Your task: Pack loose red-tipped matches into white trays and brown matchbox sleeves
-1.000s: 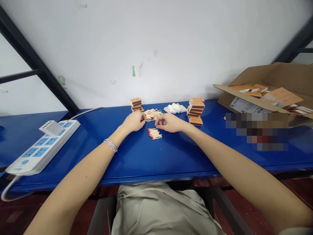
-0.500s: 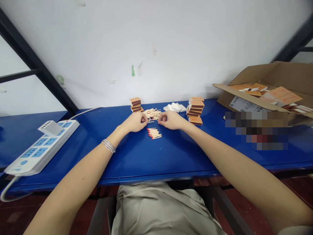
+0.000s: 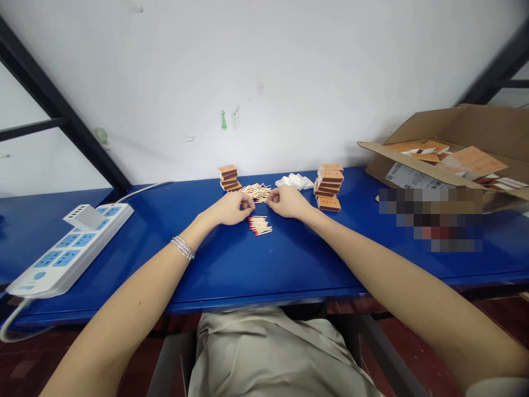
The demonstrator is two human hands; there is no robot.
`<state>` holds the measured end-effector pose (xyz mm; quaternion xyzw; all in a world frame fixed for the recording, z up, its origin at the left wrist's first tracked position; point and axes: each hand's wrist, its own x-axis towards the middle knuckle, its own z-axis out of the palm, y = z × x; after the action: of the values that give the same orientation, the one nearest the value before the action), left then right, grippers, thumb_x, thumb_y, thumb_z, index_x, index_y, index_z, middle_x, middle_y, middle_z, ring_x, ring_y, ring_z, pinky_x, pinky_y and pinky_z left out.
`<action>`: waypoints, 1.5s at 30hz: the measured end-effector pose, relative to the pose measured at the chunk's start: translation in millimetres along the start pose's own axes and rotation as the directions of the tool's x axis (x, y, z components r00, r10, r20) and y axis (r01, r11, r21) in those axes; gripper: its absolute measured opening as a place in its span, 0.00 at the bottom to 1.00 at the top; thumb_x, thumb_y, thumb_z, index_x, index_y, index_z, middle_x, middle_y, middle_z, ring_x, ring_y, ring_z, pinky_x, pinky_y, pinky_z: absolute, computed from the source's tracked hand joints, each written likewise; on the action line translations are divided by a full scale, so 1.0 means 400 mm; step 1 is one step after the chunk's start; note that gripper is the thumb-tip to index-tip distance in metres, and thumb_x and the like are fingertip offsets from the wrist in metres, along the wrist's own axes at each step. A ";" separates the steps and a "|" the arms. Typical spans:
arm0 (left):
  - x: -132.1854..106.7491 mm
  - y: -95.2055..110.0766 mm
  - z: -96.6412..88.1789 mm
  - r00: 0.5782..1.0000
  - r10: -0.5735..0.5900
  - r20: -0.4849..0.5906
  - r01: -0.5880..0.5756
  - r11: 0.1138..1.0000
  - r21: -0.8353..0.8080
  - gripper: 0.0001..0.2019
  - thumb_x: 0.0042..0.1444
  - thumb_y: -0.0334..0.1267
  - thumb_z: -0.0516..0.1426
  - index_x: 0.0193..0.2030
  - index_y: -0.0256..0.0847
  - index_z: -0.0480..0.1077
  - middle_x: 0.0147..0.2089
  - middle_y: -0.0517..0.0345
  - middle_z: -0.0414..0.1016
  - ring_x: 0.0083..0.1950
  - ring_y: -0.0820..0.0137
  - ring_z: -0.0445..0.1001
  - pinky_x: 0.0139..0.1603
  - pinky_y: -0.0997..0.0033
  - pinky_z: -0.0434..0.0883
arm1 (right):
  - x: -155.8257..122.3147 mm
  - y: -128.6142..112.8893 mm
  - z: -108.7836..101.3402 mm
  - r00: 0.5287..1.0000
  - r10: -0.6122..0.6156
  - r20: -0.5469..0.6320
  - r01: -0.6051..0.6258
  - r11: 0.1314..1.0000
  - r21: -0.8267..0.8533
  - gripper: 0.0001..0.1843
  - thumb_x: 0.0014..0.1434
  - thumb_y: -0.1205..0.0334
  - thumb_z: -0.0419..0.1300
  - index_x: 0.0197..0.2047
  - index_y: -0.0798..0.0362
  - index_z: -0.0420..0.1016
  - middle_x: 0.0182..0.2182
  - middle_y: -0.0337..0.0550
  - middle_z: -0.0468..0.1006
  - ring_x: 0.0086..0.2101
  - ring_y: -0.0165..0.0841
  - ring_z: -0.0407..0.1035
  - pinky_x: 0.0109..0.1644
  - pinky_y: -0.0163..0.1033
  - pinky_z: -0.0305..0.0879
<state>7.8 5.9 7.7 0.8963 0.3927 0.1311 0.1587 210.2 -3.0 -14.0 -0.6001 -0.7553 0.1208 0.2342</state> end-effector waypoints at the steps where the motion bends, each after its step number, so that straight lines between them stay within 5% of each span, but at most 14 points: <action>1: 0.001 -0.004 0.002 1.000 0.006 -0.025 -0.005 1.000 0.021 0.14 0.51 0.34 0.56 0.44 0.38 0.76 0.35 0.56 0.77 0.29 0.74 0.67 0.33 0.73 0.65 | 0.001 0.001 0.000 1.000 0.005 -0.004 -0.005 1.000 -0.005 0.06 0.50 0.67 0.59 0.28 0.55 0.78 0.27 0.44 0.79 0.27 0.31 0.68 0.31 0.34 0.58; 8: 0.006 -0.016 0.018 0.998 0.050 -0.023 -0.046 0.988 0.150 0.18 0.55 0.36 0.53 0.51 0.38 0.74 0.40 0.52 0.75 0.34 0.70 0.70 0.37 0.70 0.67 | 0.009 0.018 -0.007 0.998 0.057 0.014 -0.057 0.998 -0.041 0.04 0.46 0.68 0.60 0.26 0.56 0.76 0.25 0.46 0.79 0.27 0.32 0.69 0.31 0.34 0.60; 18: 0.004 -0.003 0.017 1.000 -0.006 -0.025 0.008 0.995 0.096 0.18 0.54 0.37 0.54 0.50 0.37 0.73 0.32 0.56 0.72 0.32 0.69 0.69 0.35 0.70 0.66 | -0.010 0.033 -0.074 0.959 0.133 0.250 -0.132 0.991 -0.021 0.09 0.51 0.68 0.56 0.21 0.55 0.72 0.16 0.41 0.69 0.19 0.30 0.62 0.26 0.36 0.57; 28: 0.008 -0.011 0.022 0.999 0.024 -0.039 -0.020 0.994 0.111 0.16 0.53 0.36 0.54 0.47 0.37 0.73 0.30 0.57 0.71 0.29 0.70 0.67 0.31 0.70 0.62 | 0.010 0.045 -0.031 0.991 0.122 0.046 -0.129 0.967 0.219 0.04 0.52 0.68 0.56 0.27 0.55 0.70 0.21 0.42 0.75 0.19 0.27 0.65 0.24 0.33 0.61; 31: 0.007 -0.012 0.020 0.998 0.004 -0.058 0.002 0.995 0.101 0.14 0.52 0.35 0.54 0.45 0.37 0.72 0.29 0.57 0.71 0.28 0.70 0.66 0.30 0.70 0.62 | 0.010 0.044 -0.029 1.000 0.007 0.011 -0.009 0.989 0.149 0.04 0.52 0.68 0.57 0.30 0.57 0.73 0.26 0.43 0.78 0.23 0.28 0.67 0.29 0.33 0.62; 35: 0.005 -0.012 0.017 0.995 -0.029 -0.091 0.038 0.994 0.100 0.11 0.51 0.33 0.54 0.42 0.37 0.71 0.31 0.56 0.72 0.29 0.70 0.67 0.31 0.70 0.63 | -0.003 0.029 -0.030 0.963 -0.190 0.190 0.167 0.977 0.132 0.06 0.52 0.68 0.58 0.32 0.56 0.76 0.29 0.42 0.79 0.27 0.28 0.69 0.33 0.32 0.62; 45: 0.004 -0.014 0.015 0.991 -0.068 -0.114 0.084 0.986 0.145 0.07 0.53 0.31 0.53 0.38 0.38 0.71 0.33 0.55 0.74 0.31 0.70 0.69 0.34 0.70 0.65 | -0.020 0.001 -0.028 0.901 -0.322 0.290 0.276 0.942 0.189 0.07 0.52 0.67 0.57 0.32 0.55 0.77 0.28 0.41 0.78 0.26 0.27 0.66 0.32 0.32 0.60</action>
<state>7.4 9.7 0.3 0.8817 0.4432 0.1435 0.0745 217.3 -11.8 -6.3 -0.4310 -0.8556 0.2320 0.1685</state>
